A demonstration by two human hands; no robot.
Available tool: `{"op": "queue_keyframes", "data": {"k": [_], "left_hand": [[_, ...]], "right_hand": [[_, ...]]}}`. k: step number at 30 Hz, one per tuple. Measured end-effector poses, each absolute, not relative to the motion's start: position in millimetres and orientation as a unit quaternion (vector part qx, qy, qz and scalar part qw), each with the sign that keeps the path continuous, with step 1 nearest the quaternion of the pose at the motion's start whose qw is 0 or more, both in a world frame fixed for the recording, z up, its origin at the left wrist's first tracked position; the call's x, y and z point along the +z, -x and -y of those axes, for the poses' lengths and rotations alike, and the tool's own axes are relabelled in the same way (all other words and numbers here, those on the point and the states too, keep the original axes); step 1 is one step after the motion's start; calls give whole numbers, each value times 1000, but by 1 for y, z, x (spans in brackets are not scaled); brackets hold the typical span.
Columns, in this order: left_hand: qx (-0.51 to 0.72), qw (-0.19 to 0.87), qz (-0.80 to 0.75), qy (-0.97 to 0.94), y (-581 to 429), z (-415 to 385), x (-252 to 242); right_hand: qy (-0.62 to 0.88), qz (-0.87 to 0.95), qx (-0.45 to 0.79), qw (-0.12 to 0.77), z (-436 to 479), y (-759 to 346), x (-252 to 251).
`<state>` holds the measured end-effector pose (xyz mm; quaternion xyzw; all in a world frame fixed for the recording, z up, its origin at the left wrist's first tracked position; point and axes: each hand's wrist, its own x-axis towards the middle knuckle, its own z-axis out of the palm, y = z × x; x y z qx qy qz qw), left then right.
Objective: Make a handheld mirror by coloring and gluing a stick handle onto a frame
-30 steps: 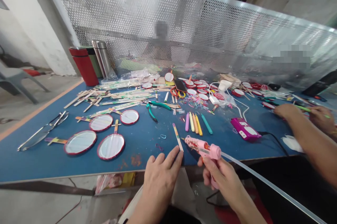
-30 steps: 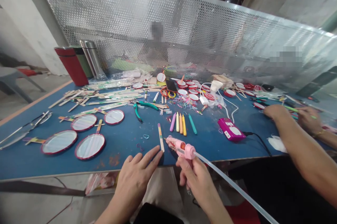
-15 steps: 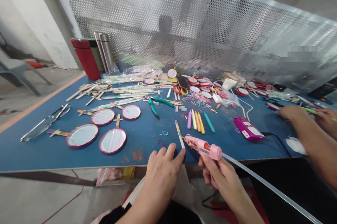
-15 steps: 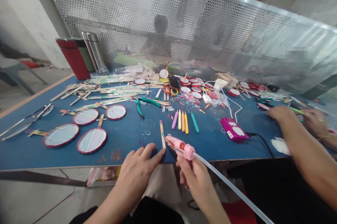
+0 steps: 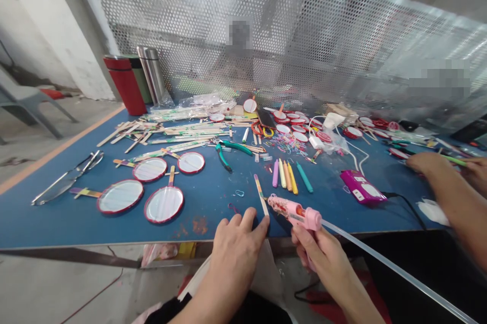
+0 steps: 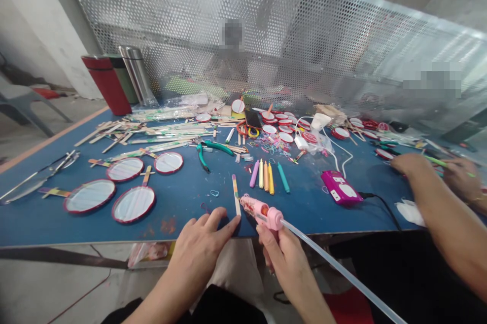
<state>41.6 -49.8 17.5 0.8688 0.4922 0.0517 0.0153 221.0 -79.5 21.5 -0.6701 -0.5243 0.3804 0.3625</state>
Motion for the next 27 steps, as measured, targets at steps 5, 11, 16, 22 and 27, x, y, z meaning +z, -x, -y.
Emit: {"op": "queue_keyframes", "data": {"k": [5, 11, 16, 22, 27], "left_hand": [[50, 16, -496, -867, -41, 50, 19], [41, 25, -497, -867, -41, 49, 19], [41, 31, -495, -867, -42, 49, 20], [46, 28, -494, -868, -40, 49, 21], [48, 26, -496, -867, -41, 49, 21]], "right_hand": [[671, 533, 366, 364, 80, -221, 20], [662, 563, 363, 336, 80, -224, 20], [661, 569, 361, 330, 81, -227, 20], [663, 578, 340, 332, 82, -228, 18], [660, 590, 314, 342, 83, -227, 19]]}}
